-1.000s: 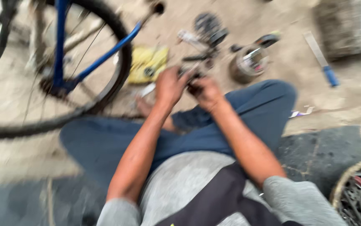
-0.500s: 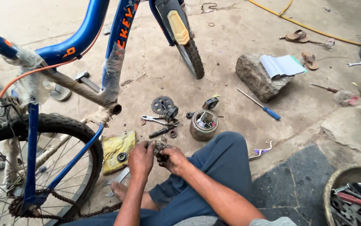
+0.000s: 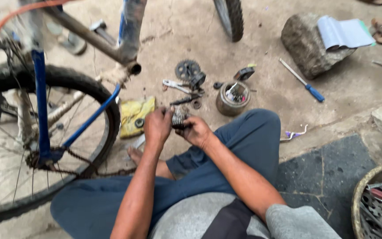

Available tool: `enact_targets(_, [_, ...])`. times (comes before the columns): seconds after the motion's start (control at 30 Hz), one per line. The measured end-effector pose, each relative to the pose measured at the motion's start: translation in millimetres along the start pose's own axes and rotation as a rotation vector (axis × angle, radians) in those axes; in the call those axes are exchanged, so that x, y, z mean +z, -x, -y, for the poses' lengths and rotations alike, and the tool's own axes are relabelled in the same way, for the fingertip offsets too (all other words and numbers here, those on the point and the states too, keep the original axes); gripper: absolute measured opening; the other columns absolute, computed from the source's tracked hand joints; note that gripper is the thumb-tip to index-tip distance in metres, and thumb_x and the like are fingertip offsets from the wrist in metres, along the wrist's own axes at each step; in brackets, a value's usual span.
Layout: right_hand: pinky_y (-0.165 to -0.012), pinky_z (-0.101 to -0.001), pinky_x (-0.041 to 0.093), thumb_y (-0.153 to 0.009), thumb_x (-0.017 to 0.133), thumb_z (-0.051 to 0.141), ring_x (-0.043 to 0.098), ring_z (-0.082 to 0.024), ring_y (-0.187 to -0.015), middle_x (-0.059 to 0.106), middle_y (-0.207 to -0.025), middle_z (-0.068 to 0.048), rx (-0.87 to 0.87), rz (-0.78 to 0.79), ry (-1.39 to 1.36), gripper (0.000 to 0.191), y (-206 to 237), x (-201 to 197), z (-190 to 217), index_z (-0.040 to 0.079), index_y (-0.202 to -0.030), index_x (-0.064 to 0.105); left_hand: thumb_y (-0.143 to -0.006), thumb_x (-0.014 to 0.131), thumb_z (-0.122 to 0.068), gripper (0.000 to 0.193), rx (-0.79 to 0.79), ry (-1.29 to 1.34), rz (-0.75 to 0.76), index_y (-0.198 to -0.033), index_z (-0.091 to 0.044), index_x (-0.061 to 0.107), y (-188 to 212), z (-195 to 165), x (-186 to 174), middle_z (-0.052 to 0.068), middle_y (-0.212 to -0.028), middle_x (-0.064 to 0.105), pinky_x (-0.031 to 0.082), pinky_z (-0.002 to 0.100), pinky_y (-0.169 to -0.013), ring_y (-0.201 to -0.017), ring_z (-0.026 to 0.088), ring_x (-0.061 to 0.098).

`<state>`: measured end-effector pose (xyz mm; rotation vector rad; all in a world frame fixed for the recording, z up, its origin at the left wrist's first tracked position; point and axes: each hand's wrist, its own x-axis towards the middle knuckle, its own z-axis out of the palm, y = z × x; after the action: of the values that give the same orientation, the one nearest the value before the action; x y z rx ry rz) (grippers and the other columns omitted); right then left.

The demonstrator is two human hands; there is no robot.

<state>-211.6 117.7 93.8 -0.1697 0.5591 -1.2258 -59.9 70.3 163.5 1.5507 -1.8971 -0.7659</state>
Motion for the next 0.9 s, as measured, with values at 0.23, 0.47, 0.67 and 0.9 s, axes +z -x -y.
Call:
enact_targets(0.23, [-0.071, -0.0359, 0.054, -0.091, 0.058, 0.0, 0.064, -0.02, -0.08, 0.066, -0.094, -0.005, -0.077, -0.057, 0.239, 0.029, -4, 2, -8, 0.007, -0.119, 0.061, -0.094, 0.066, -0.041, 0.038, 0.032, -0.036, 0.047, -0.089, -0.005, 0.076, 1, -3, -3, 0.023, -0.075, 0.068, 0.051, 0.053, -0.066, -0.074, 0.043, 0.068])
enact_targets(0.47, [-0.062, -0.0358, 0.054, -0.084, 0.055, 0.0, 0.065, -0.021, -0.072, 0.066, -0.086, -0.008, -0.063, -0.168, 0.146, 0.027, -6, -2, -6, 0.002, -0.109, 0.063, -0.093, 0.067, -0.042, 0.037, -0.005, -0.06, 0.091, -0.088, -0.007, 0.077, 1, -9, 5, 0.023, -0.074, 0.069, 0.051, 0.053, -0.065, -0.072, 0.043, 0.068])
enact_targets(0.67, [-0.064, -0.0374, 0.055, -0.085, 0.057, -0.002, 0.064, -0.023, -0.072, 0.065, -0.085, -0.009, -0.078, -0.144, 0.16, 0.02, 0, 8, 0, 0.002, -0.104, 0.062, -0.091, 0.068, -0.043, 0.038, -0.031, -0.029, 0.09, -0.087, -0.006, 0.076, -3, -5, 5, 0.022, -0.074, 0.069, 0.051, 0.052, -0.064, -0.071, 0.042, 0.068])
enact_targets(0.9, [-0.066, -0.0396, 0.055, -0.084, 0.055, 0.002, 0.065, -0.024, -0.07, 0.067, -0.08, -0.011, 0.003, -0.306, 0.152, 0.013, -13, -5, -6, 0.001, -0.092, 0.064, -0.09, 0.068, -0.044, 0.046, 0.083, -0.05, 0.083, -0.08, 0.001, 0.073, -17, 32, 33, 0.026, -0.078, 0.067, 0.049, 0.057, -0.068, -0.076, 0.046, 0.065])
